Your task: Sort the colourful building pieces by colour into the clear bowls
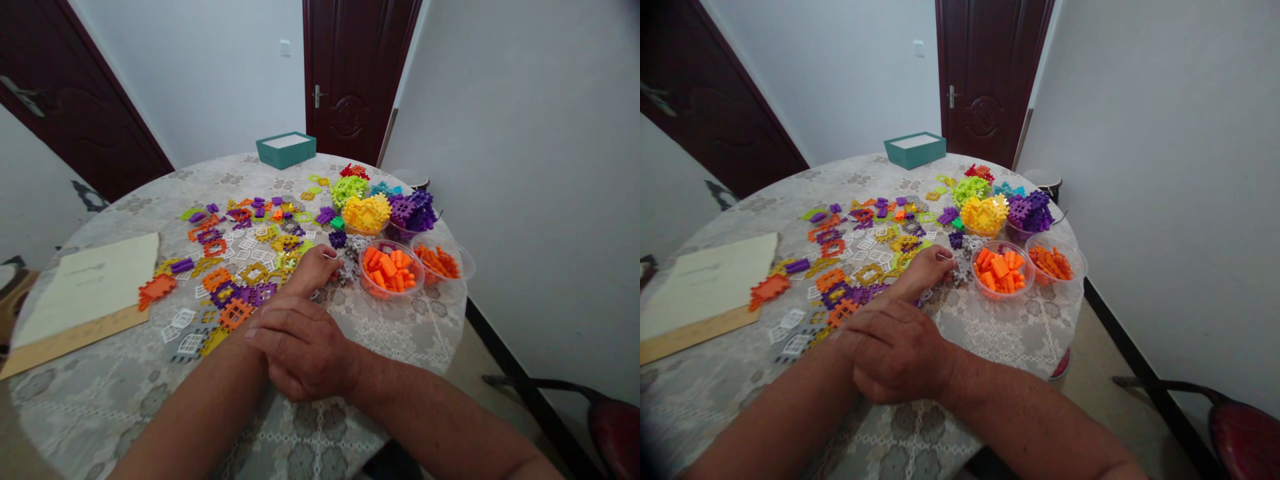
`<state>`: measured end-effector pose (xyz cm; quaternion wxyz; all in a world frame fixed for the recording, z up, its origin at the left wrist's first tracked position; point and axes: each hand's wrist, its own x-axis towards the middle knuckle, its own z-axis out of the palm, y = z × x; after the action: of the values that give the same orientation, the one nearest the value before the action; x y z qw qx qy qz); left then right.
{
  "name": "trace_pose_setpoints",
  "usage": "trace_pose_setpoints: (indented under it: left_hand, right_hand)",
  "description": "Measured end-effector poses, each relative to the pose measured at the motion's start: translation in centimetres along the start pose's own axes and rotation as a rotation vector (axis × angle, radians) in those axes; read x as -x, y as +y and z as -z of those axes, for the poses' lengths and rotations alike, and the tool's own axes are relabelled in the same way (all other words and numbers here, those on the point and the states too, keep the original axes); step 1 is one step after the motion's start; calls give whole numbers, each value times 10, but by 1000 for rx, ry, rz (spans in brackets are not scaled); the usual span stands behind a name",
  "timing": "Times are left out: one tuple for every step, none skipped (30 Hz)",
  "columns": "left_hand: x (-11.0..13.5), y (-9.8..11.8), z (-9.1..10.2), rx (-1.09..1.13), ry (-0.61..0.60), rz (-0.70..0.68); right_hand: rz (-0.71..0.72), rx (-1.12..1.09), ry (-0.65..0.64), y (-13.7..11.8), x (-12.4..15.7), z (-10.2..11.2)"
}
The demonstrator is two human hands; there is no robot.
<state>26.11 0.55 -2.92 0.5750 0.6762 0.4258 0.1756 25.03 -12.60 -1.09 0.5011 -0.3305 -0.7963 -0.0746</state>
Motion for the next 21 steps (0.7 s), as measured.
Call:
trace_pose_setpoints:
  left_hand:
    - [0,-1,-1,-14,-4,7]
    - [1,-2,-2,-20,-7,11]
    - [1,-3,-3,-17,-6,10]
    - [1,-4,-3,-7,-3,4]
    - [2,-4,-3,2,1,-8]
    - [2,-4,-2,10,6,-23]
    - [2,-4,-1,19,11,-40]
    - [2,-3,0,27,13,-59]
    - [2,-3,1,35,18,-83]
    - [1,-2,1,40,28,-111]
    - [-1,-1,1,39,47,-140]
    - [-3,-1,0,23,70,-169]
    - [-5,0,-1,-13,93,-195]
    - [-6,0,-2,-66,118,-218]
    - [-8,1,-4,-131,143,-238]
    - [-9,1,-6,-200,167,-256]
    - [-9,2,-8,-262,190,-276]
    - [-9,3,-9,-310,209,-296]
    - [-9,4,-10,-342,224,-315]
    - [-8,5,-10,-359,234,-329]
    - [-7,5,-10,-369,237,-340]
  right_hand:
    - [1,3,10,1,0,0]
    - [2,4,19,1,0,0]
    - [4,3,27,1,-1,0]
    - [9,-1,37,2,-1,0]
    - [15,-6,48,2,-1,0]
    - [19,-12,55,2,-2,0]
    - [21,-15,55,1,-2,0]
    - [21,-19,54,1,-2,1]
    - [18,-21,50,1,-3,1]
    - [14,-23,45,0,-3,1]
    - [10,-23,39,0,-3,1]
    - [6,-22,32,0,-2,1]
    - [-1,-19,24,0,-2,1]
    - [-13,-15,13,0,-2,2]
    - [-25,-12,2,0,-2,2]
    - [-36,-12,-10,0,-1,2]
    - [-45,-12,-21,1,-1,2]
    - [-50,-13,-26,1,-1,2]
    - [-48,-16,-23,2,-1,2]
    - [-41,-18,-17,2,-1,2]
    - [-34,-19,-11,2,-1,2]
